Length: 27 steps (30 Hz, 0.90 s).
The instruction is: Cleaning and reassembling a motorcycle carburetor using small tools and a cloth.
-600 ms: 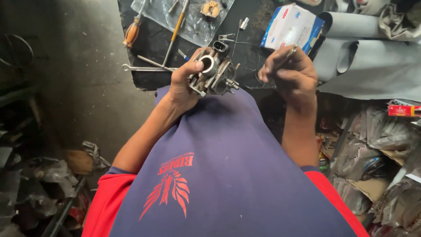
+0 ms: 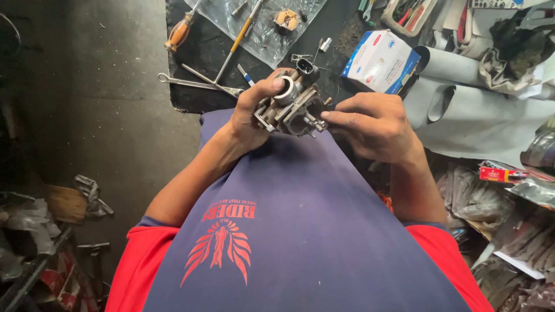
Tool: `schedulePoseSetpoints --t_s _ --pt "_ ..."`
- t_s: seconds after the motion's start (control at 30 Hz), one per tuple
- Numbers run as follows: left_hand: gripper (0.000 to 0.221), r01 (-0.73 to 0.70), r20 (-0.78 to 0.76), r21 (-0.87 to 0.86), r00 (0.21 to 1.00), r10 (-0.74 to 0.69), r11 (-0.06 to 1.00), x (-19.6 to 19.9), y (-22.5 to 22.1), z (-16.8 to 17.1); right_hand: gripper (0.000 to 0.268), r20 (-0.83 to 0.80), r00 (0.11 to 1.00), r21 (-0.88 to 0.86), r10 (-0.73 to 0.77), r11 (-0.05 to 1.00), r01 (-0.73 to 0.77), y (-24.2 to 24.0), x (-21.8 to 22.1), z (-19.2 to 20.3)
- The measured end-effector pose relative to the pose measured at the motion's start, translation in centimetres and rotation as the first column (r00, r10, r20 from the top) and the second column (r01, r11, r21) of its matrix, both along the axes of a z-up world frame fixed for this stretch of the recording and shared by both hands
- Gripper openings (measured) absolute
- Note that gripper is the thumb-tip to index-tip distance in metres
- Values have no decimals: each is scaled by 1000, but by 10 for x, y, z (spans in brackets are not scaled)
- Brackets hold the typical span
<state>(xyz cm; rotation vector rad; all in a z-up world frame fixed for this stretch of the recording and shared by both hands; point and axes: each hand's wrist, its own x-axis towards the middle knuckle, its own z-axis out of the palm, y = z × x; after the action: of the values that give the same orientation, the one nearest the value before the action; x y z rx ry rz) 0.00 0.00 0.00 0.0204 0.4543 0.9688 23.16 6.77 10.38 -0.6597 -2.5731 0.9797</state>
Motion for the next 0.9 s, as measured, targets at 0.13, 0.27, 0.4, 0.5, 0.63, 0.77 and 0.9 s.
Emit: schedulePoseSetpoints --t_s 0.13,0.27,0.4,0.5,0.63,0.77,0.9 --pt "56 26 -13 5 1000 -26 1000 0 5 -1 36 3 1000 35 12 999 -12 5 -1 1" --pt "52 101 33 -24 994 -100 995 0 9 1 36 7 1000 47 28 999 -29 7 -1 1" --pt "51 135 94 -19 987 -132 991 1 9 -1 35 13 999 -18 35 999 -35 8 2 3" --pt "53 135 99 -29 986 -131 990 -2 10 2 34 43 999 -91 -14 996 18 5 4 3" --pt "58 125 81 -58 989 -121 990 -3 11 -2 27 34 987 -126 -160 979 163 -7 14 -2" --pt "64 100 71 -99 993 -93 990 -5 11 -4 9 -308 791 -401 -528 826 396 -22 45 -24" --pt "66 103 49 -83 994 -99 991 -6 15 1 9 -436 477 -837 -763 538 96 -35 57 -49"
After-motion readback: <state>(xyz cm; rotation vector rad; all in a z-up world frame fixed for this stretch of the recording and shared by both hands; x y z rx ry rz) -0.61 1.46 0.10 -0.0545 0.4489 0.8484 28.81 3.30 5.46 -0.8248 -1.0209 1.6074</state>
